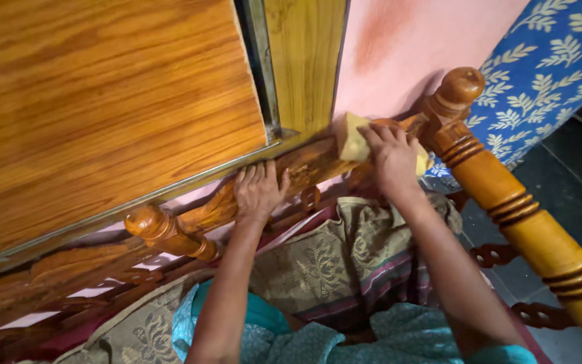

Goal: The person cleans the wooden headboard of a bed using a sponge, wiping along the carved details and the vertical slats.

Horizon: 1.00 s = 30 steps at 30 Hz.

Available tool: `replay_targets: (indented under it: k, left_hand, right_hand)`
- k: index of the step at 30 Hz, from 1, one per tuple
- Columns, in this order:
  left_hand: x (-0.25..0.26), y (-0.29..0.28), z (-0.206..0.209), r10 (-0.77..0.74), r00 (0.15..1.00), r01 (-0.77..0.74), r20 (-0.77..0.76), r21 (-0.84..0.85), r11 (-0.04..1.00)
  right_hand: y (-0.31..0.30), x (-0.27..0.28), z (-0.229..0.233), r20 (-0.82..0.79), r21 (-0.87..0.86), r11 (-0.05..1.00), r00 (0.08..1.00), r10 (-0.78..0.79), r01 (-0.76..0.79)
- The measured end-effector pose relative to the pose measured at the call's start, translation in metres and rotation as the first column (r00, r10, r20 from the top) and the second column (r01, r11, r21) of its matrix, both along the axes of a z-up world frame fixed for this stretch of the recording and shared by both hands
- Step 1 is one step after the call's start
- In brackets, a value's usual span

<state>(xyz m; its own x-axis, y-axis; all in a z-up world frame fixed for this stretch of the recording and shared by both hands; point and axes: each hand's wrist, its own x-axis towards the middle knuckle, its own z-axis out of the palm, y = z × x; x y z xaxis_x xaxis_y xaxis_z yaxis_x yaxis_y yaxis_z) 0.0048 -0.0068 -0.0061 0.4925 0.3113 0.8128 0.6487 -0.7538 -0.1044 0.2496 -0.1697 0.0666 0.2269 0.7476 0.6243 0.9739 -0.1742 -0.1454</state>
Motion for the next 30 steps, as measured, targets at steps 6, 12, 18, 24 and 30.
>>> replay_targets:
  k: [6, 12, 18, 24, 30]
  left_hand:
    - [0.001, -0.001, 0.002, -0.009, 1.0, 0.009, 0.006, 0.003, 1.0]
    - [0.001, 0.001, -0.002, 0.001, 1.0, -0.001, -0.01, 0.005, 1.0]
    - [0.001, 0.009, -0.008, -0.01, 0.998, 0.012, -0.069, 0.015, 1.0]
    - [0.001, 0.001, 0.005, -0.029, 1.0, 0.029, -0.006, 0.041, 0.999]
    - [0.002, -0.001, 0.006, -0.022, 1.0, 0.022, 0.002, 0.047, 0.999]
  right_hand:
    - [-0.002, 0.042, 0.009, 0.231, -0.034, 0.973, 0.949, -0.213, 0.227]
    - [-0.005, 0.111, -0.036, 0.117, -0.243, 0.86, 0.893, -0.434, 0.449]
    - [0.021, 0.143, -0.076, 0.229, -0.189, 0.835, 0.85, -0.474, 0.516]
    - [0.011, 0.126, -0.042, 0.128, -0.379, 0.788, 0.871, -0.474, 0.485]
    - [-0.012, 0.118, 0.002, 0.2, -0.076, 0.937, 0.926, -0.321, 0.341]
